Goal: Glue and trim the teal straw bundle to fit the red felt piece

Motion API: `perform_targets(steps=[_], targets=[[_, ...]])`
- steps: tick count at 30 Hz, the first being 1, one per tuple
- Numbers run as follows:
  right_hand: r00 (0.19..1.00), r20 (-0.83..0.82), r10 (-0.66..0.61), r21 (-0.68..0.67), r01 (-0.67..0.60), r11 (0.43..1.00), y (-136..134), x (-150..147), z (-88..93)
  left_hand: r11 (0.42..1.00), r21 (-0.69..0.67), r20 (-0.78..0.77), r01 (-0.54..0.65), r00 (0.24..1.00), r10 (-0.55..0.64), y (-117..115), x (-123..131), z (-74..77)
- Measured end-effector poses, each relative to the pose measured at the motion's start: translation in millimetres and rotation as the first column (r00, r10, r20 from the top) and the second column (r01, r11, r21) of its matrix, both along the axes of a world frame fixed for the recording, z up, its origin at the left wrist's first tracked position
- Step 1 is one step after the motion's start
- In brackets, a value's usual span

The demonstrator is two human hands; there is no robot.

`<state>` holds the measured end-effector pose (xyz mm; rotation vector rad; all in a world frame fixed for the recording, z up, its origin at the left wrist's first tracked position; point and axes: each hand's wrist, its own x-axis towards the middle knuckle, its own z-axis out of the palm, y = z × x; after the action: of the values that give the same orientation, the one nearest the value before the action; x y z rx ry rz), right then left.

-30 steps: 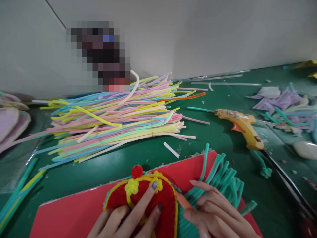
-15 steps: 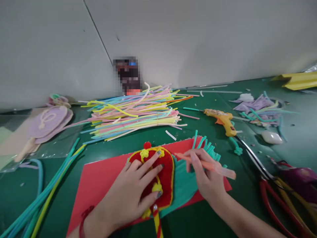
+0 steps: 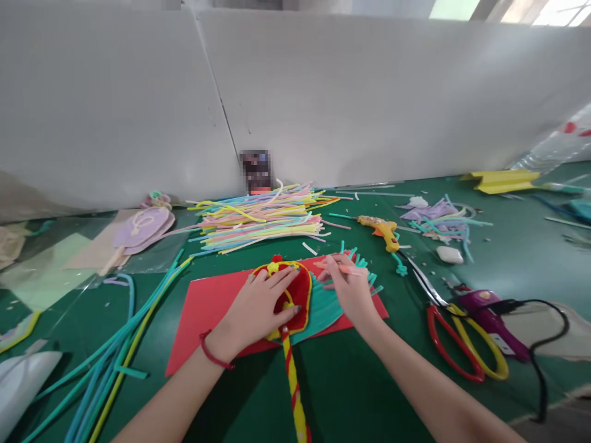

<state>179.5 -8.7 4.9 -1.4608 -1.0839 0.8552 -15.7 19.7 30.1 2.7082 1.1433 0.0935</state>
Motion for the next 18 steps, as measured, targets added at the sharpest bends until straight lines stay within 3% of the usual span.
perform_targets(steps=[5, 11, 18], targets=[[0.997, -0.002, -0.078, 0.125, 0.078, 0.989, -0.7, 1.5, -13.1, 0.998, 0.046, 0.010, 0.045, 0.999, -0.046, 5.6, -2.7, -12.1], [0.959, 0.276, -0.059, 0.265, -0.018, 0.964, -3.6, 4.0, -11.0, 0.996, 0.067, -0.018, 0.056, 0.998, -0.055, 7.4, -5.4, -15.4], [0.933, 0.360, 0.004, 0.217, -0.087, 0.972, -5.6, 3.4, -13.5, 0.991, 0.109, 0.023, 0.071, 0.997, -0.074, 6.9, -6.9, -16.9]])
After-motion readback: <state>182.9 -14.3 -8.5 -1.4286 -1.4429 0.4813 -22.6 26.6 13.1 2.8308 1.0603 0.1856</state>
